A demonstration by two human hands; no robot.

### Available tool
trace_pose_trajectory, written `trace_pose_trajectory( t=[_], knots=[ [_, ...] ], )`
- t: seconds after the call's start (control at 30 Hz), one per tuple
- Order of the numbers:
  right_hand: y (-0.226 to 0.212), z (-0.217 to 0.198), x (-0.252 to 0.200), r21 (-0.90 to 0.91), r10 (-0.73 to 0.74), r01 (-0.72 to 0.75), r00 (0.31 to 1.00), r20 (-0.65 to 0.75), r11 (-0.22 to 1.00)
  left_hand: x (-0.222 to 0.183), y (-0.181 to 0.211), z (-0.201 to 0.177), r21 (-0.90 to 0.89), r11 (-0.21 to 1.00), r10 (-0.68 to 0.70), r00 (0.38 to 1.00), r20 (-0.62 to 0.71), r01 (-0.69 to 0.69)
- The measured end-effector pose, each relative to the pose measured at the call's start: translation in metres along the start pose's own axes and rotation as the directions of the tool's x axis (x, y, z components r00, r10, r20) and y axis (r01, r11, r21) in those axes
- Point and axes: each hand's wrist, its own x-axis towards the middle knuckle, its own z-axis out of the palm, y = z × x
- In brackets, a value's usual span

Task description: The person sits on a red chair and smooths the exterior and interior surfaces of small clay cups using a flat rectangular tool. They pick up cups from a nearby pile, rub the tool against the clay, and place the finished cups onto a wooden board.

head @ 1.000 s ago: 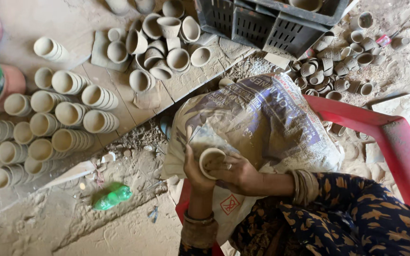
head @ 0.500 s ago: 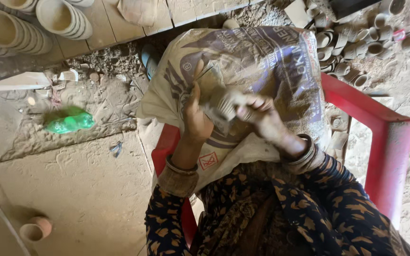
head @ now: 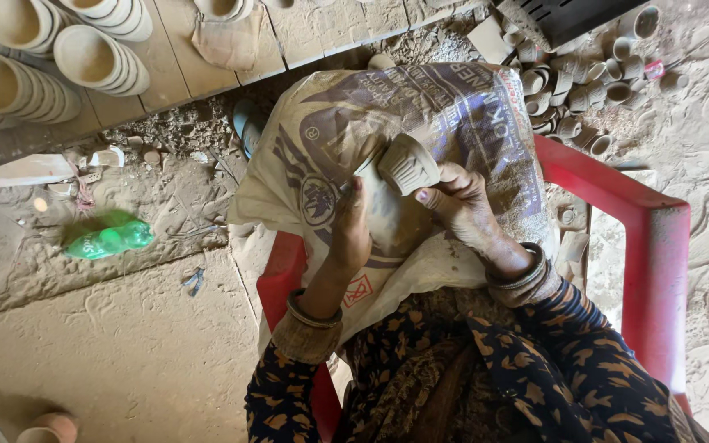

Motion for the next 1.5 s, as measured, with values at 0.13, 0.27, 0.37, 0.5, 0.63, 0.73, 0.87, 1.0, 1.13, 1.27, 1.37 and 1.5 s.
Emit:
trace_pose_trajectory(
  t=[0.13, 0.27, 0.37, 0.5, 0.63, 0.73, 0.87, 1.0, 1.13, 1.27, 1.37, 1.5],
  knots=[
    [0.002, -0.007, -0.007, -0.024, 0.005, -0.006, 1.0, -0.027, 1.0, 0.007, 0.016, -0.009, -0.468, 0.822, -0.316, 0.943, 0.099, 0.325],
    [0.002, -0.008, -0.009, -0.055, 0.037, -0.039, 0.998, -0.041, 0.998, 0.023, 0.056, -0.005, -0.245, 0.772, -0.572, 0.809, 0.135, 0.587],
    [0.0, -0.004, -0.007, -0.11, 0.106, -0.116, 0.99, -0.093, 0.987, 0.034, 0.081, -0.002, -0.313, 0.933, -0.126, 0.976, 0.176, 0.177],
    [0.001, 0.005, -0.009, -0.105, -0.007, 0.007, 1.0, 0.002, 0.994, 0.04, 0.092, -0.003, -0.17, 0.983, -0.046, 0.985, 0.165, 0.074],
    [0.002, 0.014, -0.01, -0.173, -0.106, 0.114, 0.993, 0.053, 0.978, 0.039, 0.087, 0.001, -0.143, 0.986, -0.065, 0.988, 0.141, 0.086],
    [0.0, 0.017, -0.008, -0.217, -0.13, 0.142, 0.989, 0.071, 0.966, 0.035, 0.082, 0.01, 0.221, 0.964, 0.139, 0.989, 0.046, -0.146],
    [-0.004, 0.02, -0.002, -0.442, -0.352, 0.365, 0.929, 0.115, 0.819, 0.032, 0.075, 0.019, 0.707, 0.64, 0.243, 0.952, 0.186, -0.301],
    [-0.009, 0.019, -0.004, -0.674, -0.366, 0.362, 0.919, 0.144, 0.644, 0.021, 0.068, 0.026, 0.686, 0.683, 0.185, 0.968, 0.17, -0.252],
    [-0.016, 0.022, -0.001, -0.688, -0.362, 0.318, 0.928, 0.086, 0.652, 0.024, 0.07, 0.036, 0.723, 0.636, 0.228, 0.961, 0.158, -0.269],
    [-0.016, 0.018, -0.005, -0.761, -0.353, 0.251, 0.935, 0.032, 0.598, 0.029, 0.066, 0.034, 0.719, 0.636, 0.221, 0.959, 0.178, -0.28],
    [-0.009, 0.017, -0.008, -0.798, -0.487, 0.442, 0.845, 0.218, 0.409, 0.025, 0.062, 0.028, 0.657, 0.727, 0.105, 0.978, 0.179, -0.198],
    [-0.002, 0.009, 0.0, -0.785, -0.405, 0.282, 0.913, 0.043, 0.552, 0.026, 0.054, 0.043, 0.698, 0.668, 0.25, 0.961, 0.116, -0.258]
  ],
)
